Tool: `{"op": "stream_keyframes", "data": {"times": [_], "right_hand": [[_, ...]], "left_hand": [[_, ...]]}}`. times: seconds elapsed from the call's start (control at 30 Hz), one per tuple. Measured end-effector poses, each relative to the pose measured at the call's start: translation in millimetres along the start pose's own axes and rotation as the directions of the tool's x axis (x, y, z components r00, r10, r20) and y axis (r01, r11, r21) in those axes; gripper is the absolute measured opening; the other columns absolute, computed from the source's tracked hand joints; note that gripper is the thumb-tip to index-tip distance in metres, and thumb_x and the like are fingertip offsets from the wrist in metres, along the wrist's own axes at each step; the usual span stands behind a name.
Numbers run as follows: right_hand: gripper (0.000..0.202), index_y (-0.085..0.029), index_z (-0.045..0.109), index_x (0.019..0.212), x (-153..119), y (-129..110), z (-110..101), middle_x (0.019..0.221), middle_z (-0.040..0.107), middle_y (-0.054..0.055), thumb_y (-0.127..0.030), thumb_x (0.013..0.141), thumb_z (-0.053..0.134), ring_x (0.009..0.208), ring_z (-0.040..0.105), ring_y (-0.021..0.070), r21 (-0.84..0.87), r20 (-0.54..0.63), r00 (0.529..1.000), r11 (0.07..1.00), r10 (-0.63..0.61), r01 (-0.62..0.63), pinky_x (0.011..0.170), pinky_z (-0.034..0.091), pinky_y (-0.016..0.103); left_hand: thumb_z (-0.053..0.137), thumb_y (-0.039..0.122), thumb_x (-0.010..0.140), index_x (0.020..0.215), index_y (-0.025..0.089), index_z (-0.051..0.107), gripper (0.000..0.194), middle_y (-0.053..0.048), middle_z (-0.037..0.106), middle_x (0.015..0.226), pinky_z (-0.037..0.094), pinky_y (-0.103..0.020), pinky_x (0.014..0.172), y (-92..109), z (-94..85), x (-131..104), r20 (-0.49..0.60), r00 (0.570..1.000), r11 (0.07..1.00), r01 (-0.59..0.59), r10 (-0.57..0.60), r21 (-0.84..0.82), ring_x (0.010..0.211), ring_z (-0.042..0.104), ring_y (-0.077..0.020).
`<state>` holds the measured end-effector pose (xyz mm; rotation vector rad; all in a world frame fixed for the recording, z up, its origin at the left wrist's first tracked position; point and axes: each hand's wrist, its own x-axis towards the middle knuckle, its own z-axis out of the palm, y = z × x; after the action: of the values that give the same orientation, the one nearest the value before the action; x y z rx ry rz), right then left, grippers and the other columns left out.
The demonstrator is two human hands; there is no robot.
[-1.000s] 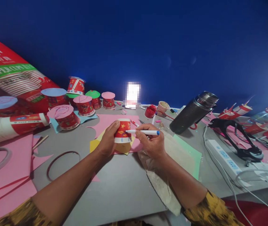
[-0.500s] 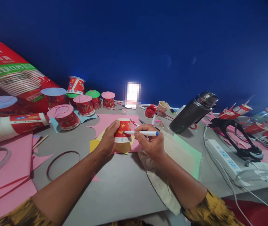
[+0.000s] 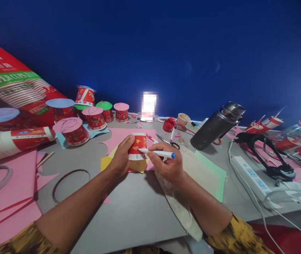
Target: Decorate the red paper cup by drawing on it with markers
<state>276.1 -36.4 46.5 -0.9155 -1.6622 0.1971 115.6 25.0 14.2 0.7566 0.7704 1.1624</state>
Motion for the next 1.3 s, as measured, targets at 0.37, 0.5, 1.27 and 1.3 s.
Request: {"op": "stream_keyframes", "data": {"times": [0.37,0.5,1.27,1.3], "right_hand": [[0.009,-0.021,0.075,0.093,1.4,-1.8,-0.7,0.083,0.082,0.004,-0.023,0.099,0.069,0.071,0.076,0.0168,-0.059,0.005,0.996,0.994,-0.088,0.088,0.065,0.059,0.028],[0.009,-0.022,0.075,0.093,1.0,-1.3,-0.7,0.084,0.082,0.004,-0.023,0.099,0.069,0.073,0.077,0.0178,-0.083,-0.004,0.997,0.993,-0.080,0.079,0.066,0.059,0.029],[0.011,-0.022,0.075,0.090,2.4,-4.1,-1.9,0.083,0.082,0.005,-0.023,0.098,0.069,0.071,0.075,0.0181,-0.110,-0.008,0.999,0.993,-0.038,0.037,0.066,0.058,0.030],[0.010,-0.022,0.075,0.089,2.7,-3.8,-2.1,0.082,0.082,0.004,-0.023,0.098,0.069,0.070,0.075,0.0178,-0.111,-0.022,1.000,0.994,-0.021,0.019,0.065,0.058,0.030]], "left_hand": [[0.087,0.068,0.074,0.085,0.021,0.062,0.054,0.002,0.064,0.077,0.052,-0.030,0.065,1.5,3.0,-1.5,-0.001,0.992,0.988,-0.122,0.123,0.095,0.070,0.060,-0.0176],[0.087,0.070,0.073,0.084,0.022,0.061,0.056,0.002,0.063,0.080,0.051,-0.029,0.067,4.3,5.1,-3.5,0.010,0.988,0.980,-0.152,0.152,0.129,0.073,0.059,-0.0173],[0.088,0.064,0.075,0.085,0.021,0.063,0.051,0.002,0.066,0.078,0.051,-0.031,0.066,4.3,7.0,-4.1,0.026,0.991,0.988,-0.133,0.132,0.082,0.070,0.062,-0.0183],[0.089,0.064,0.074,0.086,0.021,0.063,0.051,0.001,0.067,0.078,0.052,-0.032,0.067,4.1,7.3,-3.6,0.026,0.991,0.990,-0.130,0.128,0.061,0.071,0.062,-0.0186]]}}
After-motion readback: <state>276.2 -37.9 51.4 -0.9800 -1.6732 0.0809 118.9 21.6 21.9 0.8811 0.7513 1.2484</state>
